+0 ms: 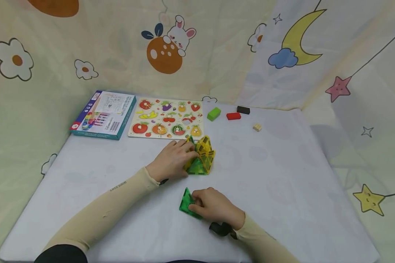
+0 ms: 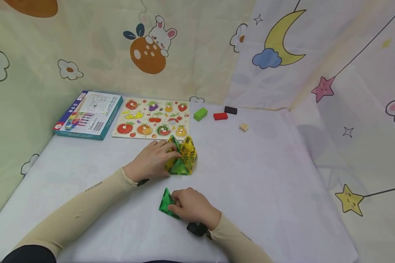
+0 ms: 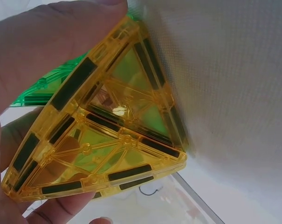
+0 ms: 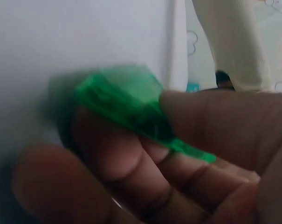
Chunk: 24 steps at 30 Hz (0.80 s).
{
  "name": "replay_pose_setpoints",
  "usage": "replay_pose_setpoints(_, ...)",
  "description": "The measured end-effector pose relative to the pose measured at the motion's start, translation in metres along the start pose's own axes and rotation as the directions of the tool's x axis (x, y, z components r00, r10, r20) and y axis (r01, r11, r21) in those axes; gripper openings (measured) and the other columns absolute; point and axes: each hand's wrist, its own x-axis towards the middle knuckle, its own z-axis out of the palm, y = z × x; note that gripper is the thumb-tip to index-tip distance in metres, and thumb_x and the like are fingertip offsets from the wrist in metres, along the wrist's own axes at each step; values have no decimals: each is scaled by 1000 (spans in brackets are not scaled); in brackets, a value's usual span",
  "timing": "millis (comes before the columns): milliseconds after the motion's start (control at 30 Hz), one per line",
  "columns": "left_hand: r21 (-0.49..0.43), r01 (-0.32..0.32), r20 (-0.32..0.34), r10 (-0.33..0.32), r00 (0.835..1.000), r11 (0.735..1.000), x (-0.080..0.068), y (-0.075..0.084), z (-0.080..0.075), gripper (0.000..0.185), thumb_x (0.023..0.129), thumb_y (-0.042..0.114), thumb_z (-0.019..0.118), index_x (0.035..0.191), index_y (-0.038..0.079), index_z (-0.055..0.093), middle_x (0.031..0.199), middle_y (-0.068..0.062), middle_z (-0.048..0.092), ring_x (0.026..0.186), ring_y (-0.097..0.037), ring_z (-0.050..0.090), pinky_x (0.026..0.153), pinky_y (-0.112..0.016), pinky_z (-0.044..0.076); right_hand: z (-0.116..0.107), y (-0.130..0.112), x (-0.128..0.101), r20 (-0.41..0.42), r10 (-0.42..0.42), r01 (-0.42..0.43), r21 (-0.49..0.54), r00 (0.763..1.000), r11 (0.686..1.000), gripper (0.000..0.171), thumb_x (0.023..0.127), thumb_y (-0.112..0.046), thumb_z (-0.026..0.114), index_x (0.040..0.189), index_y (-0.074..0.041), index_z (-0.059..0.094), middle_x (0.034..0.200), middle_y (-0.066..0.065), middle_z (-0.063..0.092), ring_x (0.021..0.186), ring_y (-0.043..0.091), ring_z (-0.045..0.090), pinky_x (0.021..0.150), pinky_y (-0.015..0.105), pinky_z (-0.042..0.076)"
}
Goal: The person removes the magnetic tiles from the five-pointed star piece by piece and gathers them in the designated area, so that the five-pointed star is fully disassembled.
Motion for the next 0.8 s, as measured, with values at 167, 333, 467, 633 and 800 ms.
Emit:
replay_pose_setpoints(167,-18,1,-11,-1,1000,1000,0,0,0,71,65,45,99,127,24,71,126,-1,65,116,-23,62,92,-45,55,4,-11,5,74,-52,57,-67,996,996,35,99,-27,72,72,-19,50,57,-15,42,49,-2,35,51,16,28)
replay_pose_setpoints(333,-37,30,28,-29,999,999,-1,0,-2,71,67,43,98,129,23,71,126,-1,64,116,-24,60,93,-46,54,9,-18,10,52,-5,12,-133,999,991,33,96,-36,74,71,-22,56,59,-15,46,53,-1,41,51,18,32)
replay_pose_setpoints(467,-47,36,37,-35,999,998,-1,0,-2,70,68,42,98,129,23,70,125,-1,64,116,-23,60,93,-45,54,10,-20,11,-40,66,-71,-154,997,985,30,91,-40,78,72,-25,61,60,-15,52,57,1,46,50,21,37)
replay_pose_setpoints(633,-43,27,41,-25,999,999,-1,0,-3,71,68,43,98,130,23,70,126,0,64,116,-22,60,92,-44,55,7,-16,13,-81,105,-112,-98,991,989,28,92,-39,76,75,-22,64,60,-12,53,55,3,46,50,22,36)
replay_pose_setpoints(800,-40,19,49,-17,999,999,-1,1,-5,71,68,42,98,130,23,70,125,-1,65,116,-23,61,92,-45,55,2,-7,14,-109,119,-121,-12,987,993,23,95,-37,73,80,-21,68,60,-11,53,54,3,46,51,21,37)
